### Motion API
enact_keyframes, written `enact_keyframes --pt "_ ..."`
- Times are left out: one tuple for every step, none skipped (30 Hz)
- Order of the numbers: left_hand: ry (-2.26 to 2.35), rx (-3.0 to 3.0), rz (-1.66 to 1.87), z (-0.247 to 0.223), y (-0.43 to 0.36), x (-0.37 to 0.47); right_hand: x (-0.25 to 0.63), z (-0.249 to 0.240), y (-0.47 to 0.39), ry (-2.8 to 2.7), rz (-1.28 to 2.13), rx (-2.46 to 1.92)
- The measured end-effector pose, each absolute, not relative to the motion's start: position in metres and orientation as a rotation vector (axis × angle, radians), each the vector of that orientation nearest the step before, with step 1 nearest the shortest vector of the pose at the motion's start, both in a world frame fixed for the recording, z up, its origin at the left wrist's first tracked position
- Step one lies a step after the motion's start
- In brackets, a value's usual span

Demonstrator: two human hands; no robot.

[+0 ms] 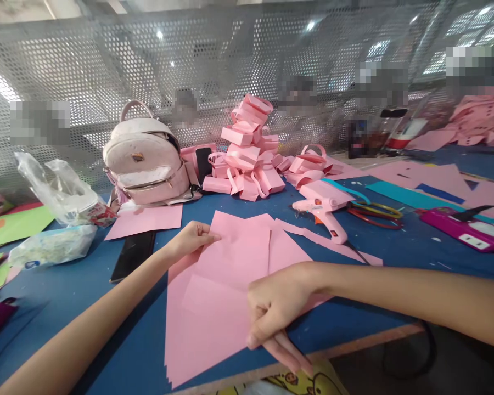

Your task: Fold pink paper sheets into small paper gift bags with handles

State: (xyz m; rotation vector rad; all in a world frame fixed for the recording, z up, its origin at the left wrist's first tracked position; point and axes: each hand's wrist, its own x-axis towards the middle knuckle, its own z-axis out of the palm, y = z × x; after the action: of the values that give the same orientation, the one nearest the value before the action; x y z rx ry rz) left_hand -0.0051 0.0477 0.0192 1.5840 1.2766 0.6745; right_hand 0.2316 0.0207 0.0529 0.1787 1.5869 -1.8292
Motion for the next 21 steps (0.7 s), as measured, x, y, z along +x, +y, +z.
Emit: enact_keyframes --pt "1.287 1.586 0.657 0.019 0.048 -0.006 0.231 0.056 0.022 1.551 -1.784 0.176" --pt "1.296 1.587 0.635 0.018 0.049 -0.006 0.229 0.060 0.023 1.503 -1.724 0.159" --pt "1.303 1.587 0.611 0.018 0.049 -0.006 0.227 0.066 0.025 1.451 -1.661 0.129" --pt "1.308 1.585 0.587 0.017 0.049 -0.006 0.224 0.071 0.027 1.402 -1.613 0.083" --pt "1.312 1.583 0.568 0.017 0.049 -0.006 0.220 0.076 0.029 1.385 -1.608 0.039" --pt "1.316 1.581 0.553 0.017 0.049 -0.006 0.215 0.080 0.032 1.418 -1.666 -0.004" --pt "1.319 1.580 0.543 0.018 0.049 -0.006 0.209 0.082 0.034 1.488 -1.779 -0.049" --pt "1.323 1.581 0.536 0.018 0.048 -0.006 0.203 0.080 0.037 1.640 -1.948 -0.056" --pt "1.326 1.582 0.531 0.019 0.048 -0.006 0.197 0.076 0.040 1.803 -2.097 -0.057" --pt "1.330 1.584 0.528 0.019 0.048 -0.007 0.191 0.070 0.043 1.920 -2.202 -0.040" --pt "1.333 1.586 0.526 0.020 0.048 -0.007 0.187 0.062 0.045 1.988 -2.258 0.004" --pt "1.336 1.587 0.525 0.020 0.048 -0.007 0.185 0.053 0.048 1.996 -2.268 0.032" --pt "1.339 1.587 0.524 0.020 0.048 -0.008 0.184 0.045 0.050 1.997 -2.259 0.029" --pt "1.340 1.584 0.524 0.020 0.048 -0.008 0.186 0.038 0.051 1.995 -2.255 0.029" --pt "1.339 1.579 0.525 0.019 0.048 -0.009 0.190 0.033 0.051 1.985 -2.248 0.024" --pt "1.335 1.574 0.527 0.018 0.049 -0.010 0.195 0.030 0.050 1.973 -2.242 0.017" --pt "1.329 1.569 0.530 0.017 0.049 -0.010 0.202 0.029 0.048 1.955 -2.239 0.013" --pt "1.322 1.566 0.535 0.016 0.049 -0.011 0.210 0.029 0.045 1.935 -2.234 0.014" --pt "1.312 1.564 0.543 0.015 0.050 -0.011 0.219 0.031 0.041 1.913 -2.225 0.019" --pt "1.302 1.564 0.554 0.014 0.050 -0.011 0.227 0.033 0.037 1.893 -2.214 0.032" --pt "1.290 1.565 0.568 0.014 0.050 -0.011 0.235 0.036 0.033 1.880 -2.203 0.056"
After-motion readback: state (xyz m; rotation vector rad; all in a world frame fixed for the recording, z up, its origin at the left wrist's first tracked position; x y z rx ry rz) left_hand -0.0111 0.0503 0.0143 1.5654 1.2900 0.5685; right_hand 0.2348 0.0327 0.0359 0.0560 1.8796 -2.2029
